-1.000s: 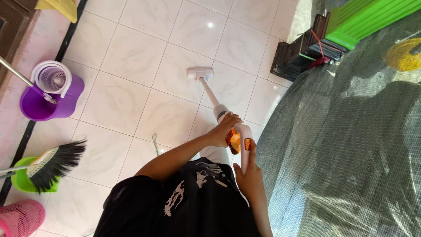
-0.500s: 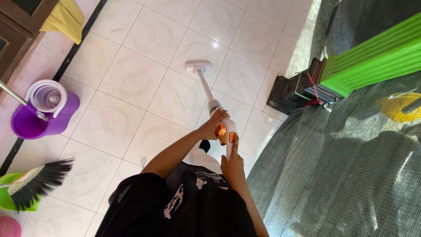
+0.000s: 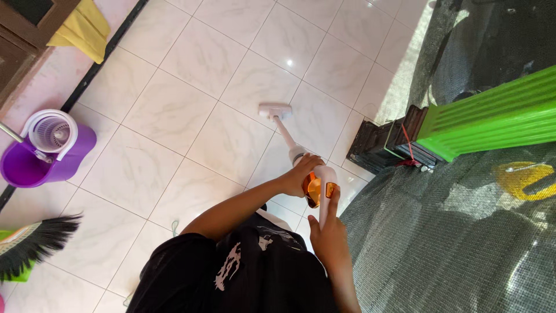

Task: The person vacuums the tiled floor using a handheld vacuum cleaner, moving the nozzle across various areas of the floor in a hallway.

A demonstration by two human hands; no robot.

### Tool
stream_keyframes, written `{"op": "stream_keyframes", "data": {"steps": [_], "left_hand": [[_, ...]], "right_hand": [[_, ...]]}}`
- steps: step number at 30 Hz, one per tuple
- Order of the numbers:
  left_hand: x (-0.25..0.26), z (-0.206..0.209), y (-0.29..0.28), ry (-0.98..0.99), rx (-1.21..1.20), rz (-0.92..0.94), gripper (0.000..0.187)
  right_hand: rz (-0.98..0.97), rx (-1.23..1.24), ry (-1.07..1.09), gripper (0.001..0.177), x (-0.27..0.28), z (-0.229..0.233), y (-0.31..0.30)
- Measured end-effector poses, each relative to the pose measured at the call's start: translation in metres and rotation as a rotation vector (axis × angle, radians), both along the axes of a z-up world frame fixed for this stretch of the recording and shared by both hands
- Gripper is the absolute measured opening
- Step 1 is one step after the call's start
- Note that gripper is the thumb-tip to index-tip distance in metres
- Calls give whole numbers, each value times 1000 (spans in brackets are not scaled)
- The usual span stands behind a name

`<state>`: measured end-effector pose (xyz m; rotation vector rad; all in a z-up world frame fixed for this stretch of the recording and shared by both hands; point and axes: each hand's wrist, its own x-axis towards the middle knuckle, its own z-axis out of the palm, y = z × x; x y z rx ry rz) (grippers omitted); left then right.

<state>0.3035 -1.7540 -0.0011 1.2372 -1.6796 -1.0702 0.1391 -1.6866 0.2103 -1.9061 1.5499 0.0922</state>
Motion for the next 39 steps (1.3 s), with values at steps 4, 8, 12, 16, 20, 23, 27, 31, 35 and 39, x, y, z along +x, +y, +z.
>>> {"op": "stream_keyframes", "data": {"steps": [4,8,12,16,20,23,27,31,35,39], "left_hand": [[13,1,-25,26,26,-34,114],[36,-10,-57,12,24,-8,113],[66,-27,-108,-6,62,-7,110],[119,-47,-176,-65,76,2,104],[162,-78,-226,-134,117,64,100],[185,-85,-253,-191,13,78,100],[194,-73,-275,-184,17,10,100],[180,-41,-280,-86,118,-18,104],[171,-12,-303,-64,84,-84,109],[185,-8,-343,-58,116,-90,107]], "right_hand": [[-12,-20,-32,102,19,-2,-21],[-22,13,-8,104,38,-22,-55],[-16,-24,-76,108,63,-55,-102],[-26,-46,-122,108,108,-90,-162],[-4,-49,-148,109,150,-126,-216],[-14,-36,-138,111,170,-136,-243],[-39,3,-181,112,180,-111,-263],[-76,59,-29,110,175,-57,-277],[-105,89,123,107,181,-16,-299],[-140,100,130,105,196,-5,-341]]}}
